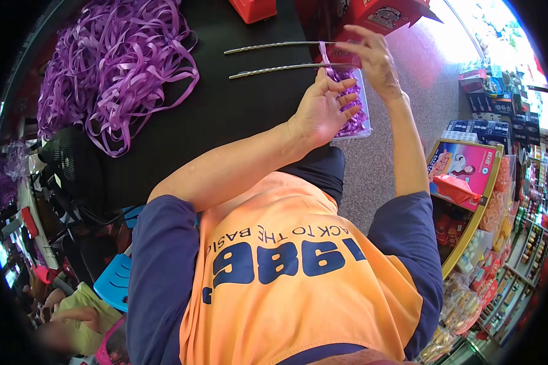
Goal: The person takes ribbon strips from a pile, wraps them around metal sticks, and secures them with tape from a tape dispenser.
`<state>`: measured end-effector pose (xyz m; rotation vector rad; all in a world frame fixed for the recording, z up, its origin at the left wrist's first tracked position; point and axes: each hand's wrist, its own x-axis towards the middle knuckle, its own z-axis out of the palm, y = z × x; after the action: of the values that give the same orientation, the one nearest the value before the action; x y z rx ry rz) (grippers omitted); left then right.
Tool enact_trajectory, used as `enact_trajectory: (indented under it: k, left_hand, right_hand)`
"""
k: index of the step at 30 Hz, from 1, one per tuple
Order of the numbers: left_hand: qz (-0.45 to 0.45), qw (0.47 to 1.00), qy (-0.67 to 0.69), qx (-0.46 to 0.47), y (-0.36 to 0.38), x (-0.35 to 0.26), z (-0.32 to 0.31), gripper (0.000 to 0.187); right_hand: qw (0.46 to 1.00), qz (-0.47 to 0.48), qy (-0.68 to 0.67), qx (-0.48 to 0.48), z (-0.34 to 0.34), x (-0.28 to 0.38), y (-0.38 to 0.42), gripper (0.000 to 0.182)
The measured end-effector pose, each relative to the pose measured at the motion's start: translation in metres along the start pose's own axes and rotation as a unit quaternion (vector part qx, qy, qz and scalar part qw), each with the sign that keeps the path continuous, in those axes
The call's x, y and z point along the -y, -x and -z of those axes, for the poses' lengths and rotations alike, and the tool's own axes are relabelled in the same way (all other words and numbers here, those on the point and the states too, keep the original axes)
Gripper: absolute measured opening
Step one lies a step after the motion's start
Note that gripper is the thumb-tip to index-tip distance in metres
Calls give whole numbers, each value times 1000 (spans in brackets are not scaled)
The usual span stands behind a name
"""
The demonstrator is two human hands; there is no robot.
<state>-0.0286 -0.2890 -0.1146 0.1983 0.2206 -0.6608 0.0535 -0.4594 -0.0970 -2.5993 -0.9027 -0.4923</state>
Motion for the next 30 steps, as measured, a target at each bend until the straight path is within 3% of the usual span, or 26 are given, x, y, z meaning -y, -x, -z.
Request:
enact_trajectory:
  k: [1, 3, 5, 7, 9, 11, 12, 14, 15, 17, 22, 25, 27, 29, 30]
  left_hand:
    - [-7, 1000, -28, 4, 1, 1, -1, 35]
    - [-10, 998, -58, 11, 4, 5, -4, 43]
    - [6, 994, -105, -4, 8, 11, -9, 61]
    - [42, 991, -127, 16, 8, 13, -6, 66]
    - [76, 986, -147, 33, 9, 14, -5, 72]
    - [176, 936, -295, 82, 12, 16, -6, 70]
    - [178, 935, -295, 82, 13, 17, -6, 70]
    - [177, 880, -417, 146, 14, 20, -6, 65]
    - [177, 880, -416, 146, 14, 21, -6, 65]
    - [193, 852, -442, 205, 16, 21, -6, 59]
    - [197, 850, -441, 212, 16, 18, -9, 57]
    - [190, 831, -475, 218, 20, 17, -12, 56]
    - [185, 819, -496, 223, 21, 20, -11, 56]
    - [161, 758, -574, 265, 22, 22, -9, 54]
    - [141, 723, -612, 288, 22, 22, -9, 51]
  right_hand:
    - [998, -53, -18, -43, 1, -1, -2, 35]
    - [995, -37, 12, -92, -4, -2, -13, 26]
    - [959, -199, -201, -13, -11, 1, -24, 25]
    - [938, -190, -276, 83, -8, 7, -37, 35]
    - [867, -241, -378, 219, -15, -1, -48, 32]
    - [839, -266, -408, 242, -16, -6, -55, 29]
    - [809, -291, -436, 266, -17, -8, -57, 27]
    - [801, -300, -443, 269, -20, -12, -59, 26]
    - [793, -307, -449, 273, -21, -13, -60, 25]
    - [793, -304, -445, 287, -18, -17, -62, 26]
    - [794, -300, -432, 304, -18, -18, -60, 27]
    - [826, -272, -422, 258, -14, -12, -50, 27]
    - [927, -245, -276, 64, -2, -6, -39, 28]
    - [939, -264, -217, 42, 8, 0, -29, 28]
    - [930, -290, -212, 81, 12, 8, -24, 28]
